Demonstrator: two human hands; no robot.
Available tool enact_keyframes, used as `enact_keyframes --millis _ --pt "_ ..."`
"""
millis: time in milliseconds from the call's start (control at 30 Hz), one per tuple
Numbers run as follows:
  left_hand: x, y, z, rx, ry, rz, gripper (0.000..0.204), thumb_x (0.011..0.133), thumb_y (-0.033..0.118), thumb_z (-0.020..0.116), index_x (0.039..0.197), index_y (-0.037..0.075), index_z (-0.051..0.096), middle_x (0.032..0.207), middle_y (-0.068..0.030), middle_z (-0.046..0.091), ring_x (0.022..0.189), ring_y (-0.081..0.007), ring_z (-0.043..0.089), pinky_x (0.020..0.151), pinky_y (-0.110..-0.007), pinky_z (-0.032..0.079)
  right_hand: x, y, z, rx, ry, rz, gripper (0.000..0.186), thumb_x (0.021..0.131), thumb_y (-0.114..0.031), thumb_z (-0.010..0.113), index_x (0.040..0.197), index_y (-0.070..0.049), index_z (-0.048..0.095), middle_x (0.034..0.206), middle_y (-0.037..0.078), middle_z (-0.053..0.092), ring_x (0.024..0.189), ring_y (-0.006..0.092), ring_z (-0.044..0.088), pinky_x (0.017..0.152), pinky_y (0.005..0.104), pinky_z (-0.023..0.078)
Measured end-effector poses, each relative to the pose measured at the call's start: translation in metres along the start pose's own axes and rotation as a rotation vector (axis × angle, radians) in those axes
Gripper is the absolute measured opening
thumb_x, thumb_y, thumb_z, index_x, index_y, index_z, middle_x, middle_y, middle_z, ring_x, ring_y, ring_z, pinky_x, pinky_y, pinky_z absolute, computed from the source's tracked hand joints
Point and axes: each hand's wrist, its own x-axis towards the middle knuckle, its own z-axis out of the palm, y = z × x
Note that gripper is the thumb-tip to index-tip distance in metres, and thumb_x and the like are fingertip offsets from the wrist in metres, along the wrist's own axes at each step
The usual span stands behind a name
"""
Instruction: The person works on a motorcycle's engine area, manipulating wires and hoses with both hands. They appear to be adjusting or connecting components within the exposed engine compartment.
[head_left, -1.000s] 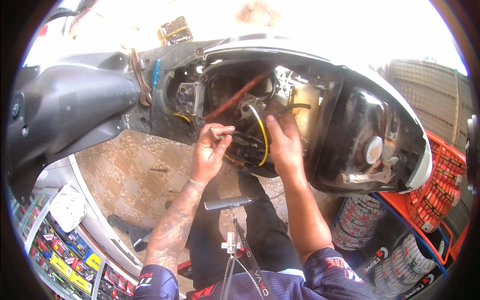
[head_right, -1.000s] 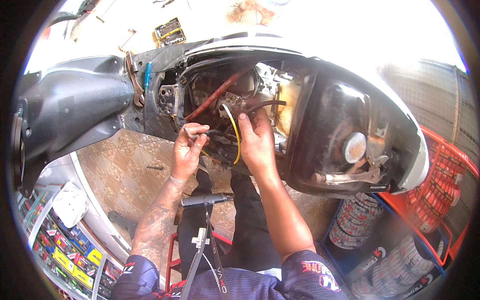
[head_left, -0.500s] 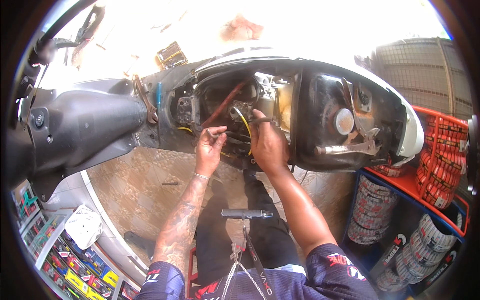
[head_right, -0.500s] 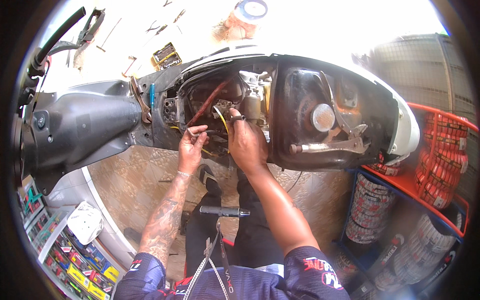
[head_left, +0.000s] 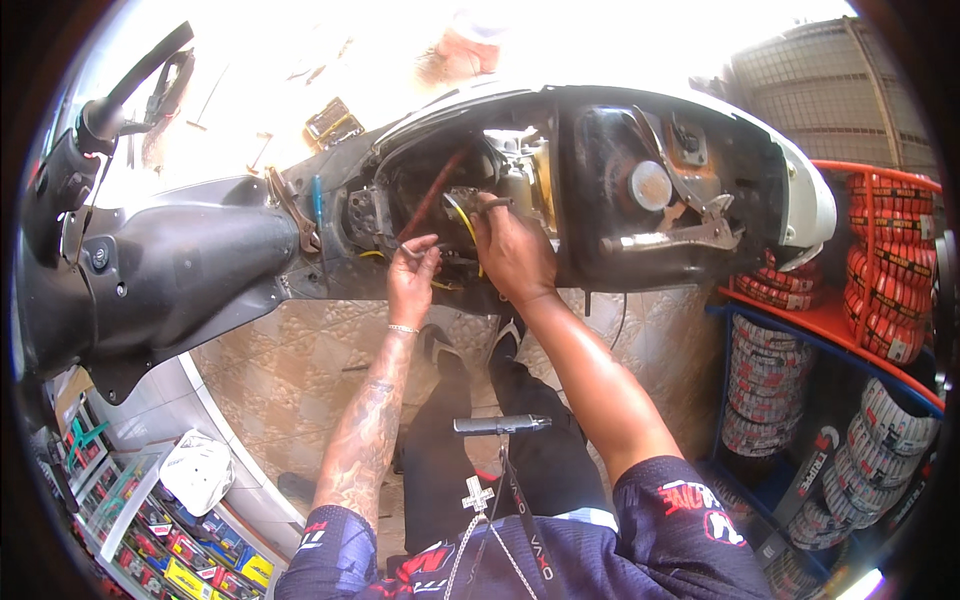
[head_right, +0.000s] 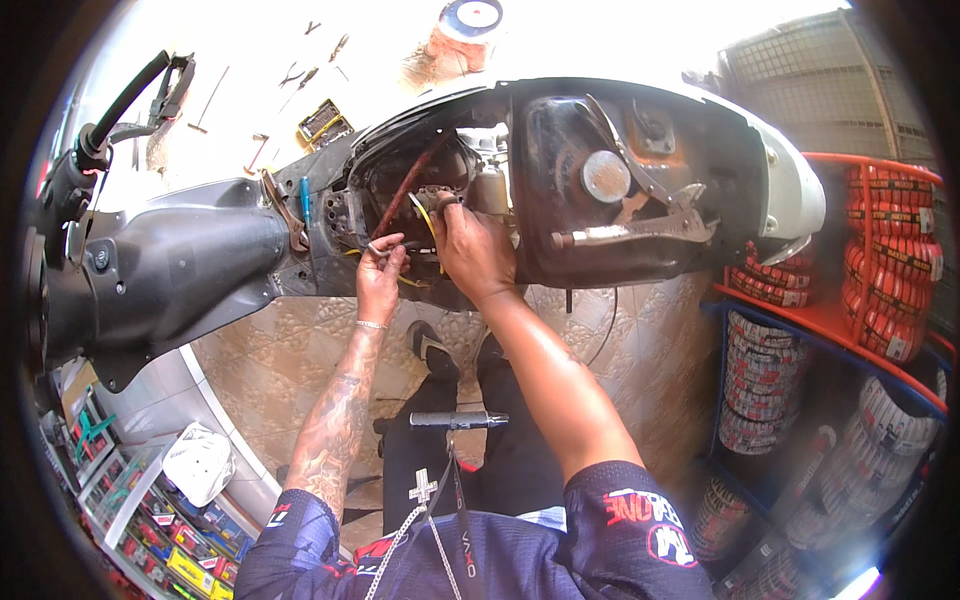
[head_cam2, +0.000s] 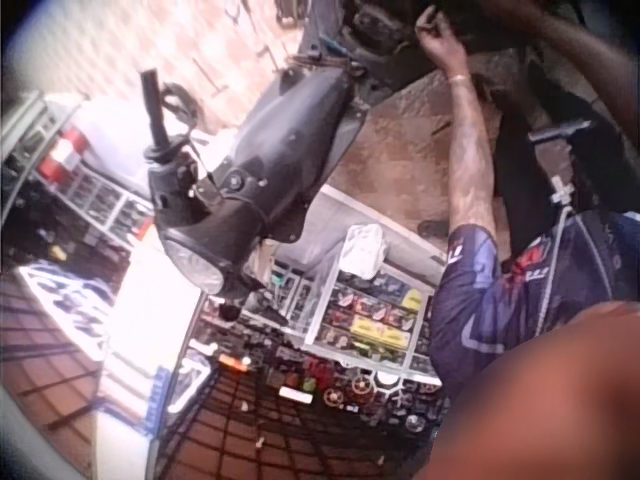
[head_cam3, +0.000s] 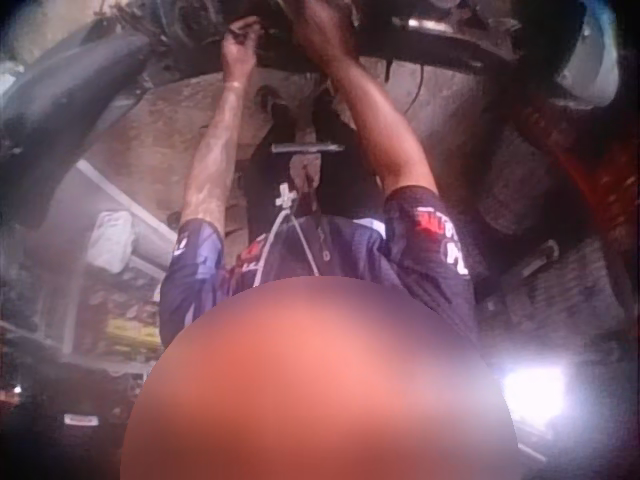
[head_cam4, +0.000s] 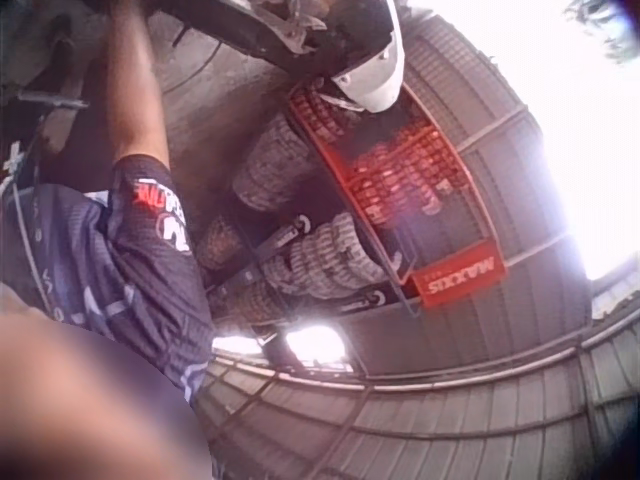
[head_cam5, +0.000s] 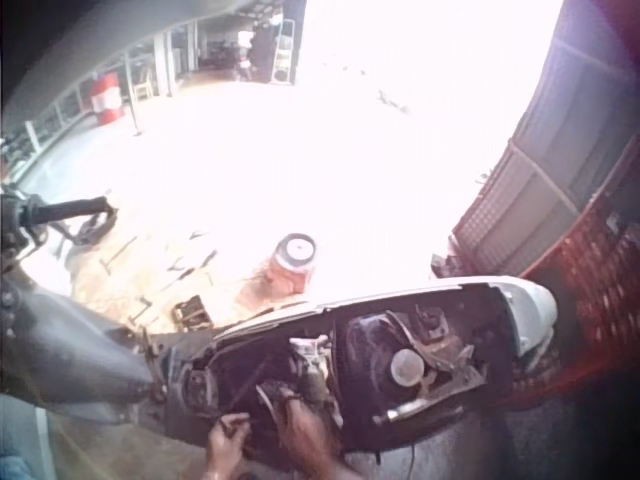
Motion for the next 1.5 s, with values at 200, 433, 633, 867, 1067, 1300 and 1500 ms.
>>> enact_keyframes --millis 200,433,633,867,1067,1300,1500 --pt "0.000 -0.003 0.004 -0.022 0.052 -0.035 0.026 0.098 0.017 0.070 0.121 0.006 0.065 0.100 0.0015 0.064 0.084 -0.0061 0.061 0.075 -0.023 0.053 0.000 0.007 0.002 0.060 0.039 -0.005 0.019 0.095 -0.022 0.064 0.110 -0.012 0.063 0.083 0.016 0.070 0.073 0.0377 0.068 0.061 0.0494 0.052" --pt "-0.003 -0.005 0.010 0.102 0.118 0.016 0.027 0.099 0.020 0.069 0.122 0.007 0.064 0.096 0.0011 0.065 0.082 -0.0068 0.062 0.073 -0.024 0.053 0.000 0.011 -0.001 0.010 -0.105 0.057 0.013 0.095 -0.013 0.053 0.103 -0.005 0.059 0.083 0.017 0.070 0.079 0.0387 0.070 0.066 0.0506 0.054" --pt "-0.005 -0.006 0.015 0.150 0.137 0.055 0.026 0.098 0.019 0.070 0.121 0.006 0.064 0.096 0.0006 0.065 0.081 -0.0057 0.059 0.071 -0.023 0.051 -0.004 0.014 0.003 0.046 -0.094 0.084 0.021 0.092 -0.010 0.054 0.110 -0.002 0.061 0.089 0.019 0.072 0.086 0.0359 0.072 0.072 0.0457 0.057" --pt "0.001 -0.004 0.017 0.203 0.105 0.072 0.027 0.098 0.025 0.070 0.119 0.008 0.064 0.086 0.0030 0.064 0.072 -0.0042 0.057 0.064 -0.020 0.046 -0.005 0.016 0.014 0.041 -0.057 0.135 0.036 0.090 -0.011 0.057 0.123 0.003 0.059 0.103 0.020 0.070 0.092 0.0338 0.071 0.079 0.0408 0.057" --pt "0.011 -0.012 0.006 0.241 0.087 0.091 0.026 0.097 0.024 0.072 0.115 0.005 0.067 0.088 0.0026 0.064 0.073 -0.0040 0.056 0.066 -0.020 0.047 -0.009 0.019 0.019 0.001 0.037 0.036 0.028 0.090 -0.010 0.057 0.115 0.002 0.059 0.098 0.020 0.070 0.093 0.0331 0.070 0.081 0.0401 0.055" --pt "0.014 -0.013 0.001 0.273 0.009 0.169 0.023 0.098 0.020 0.071 0.115 0.006 0.067 0.089 0.0043 0.065 0.071 -0.0019 0.054 0.061 -0.019 0.043 -0.015 0.024 0.016 -0.013 0.041 -0.074 0.024 0.086 -0.014 0.063 0.106 -0.002 0.059 0.091 0.015 0.069 0.087 0.0293 0.069 0.076 0.0385 0.054" --pt "0.019 -0.025 -0.001 0.318 0.018 0.253 0.026 0.099 0.025 0.070 0.117 0.006 0.066 0.079 0.0072 0.059 0.063 0.0003 0.046 0.053 -0.017 0.033 -0.018 0.030 0.030 0.018 0.165 -0.172 0.019 0.080 -0.016 0.068 0.093 -0.005 0.063 0.087 0.013 0.067 0.083 0.0266 0.068 0.075 0.0391 0.051"
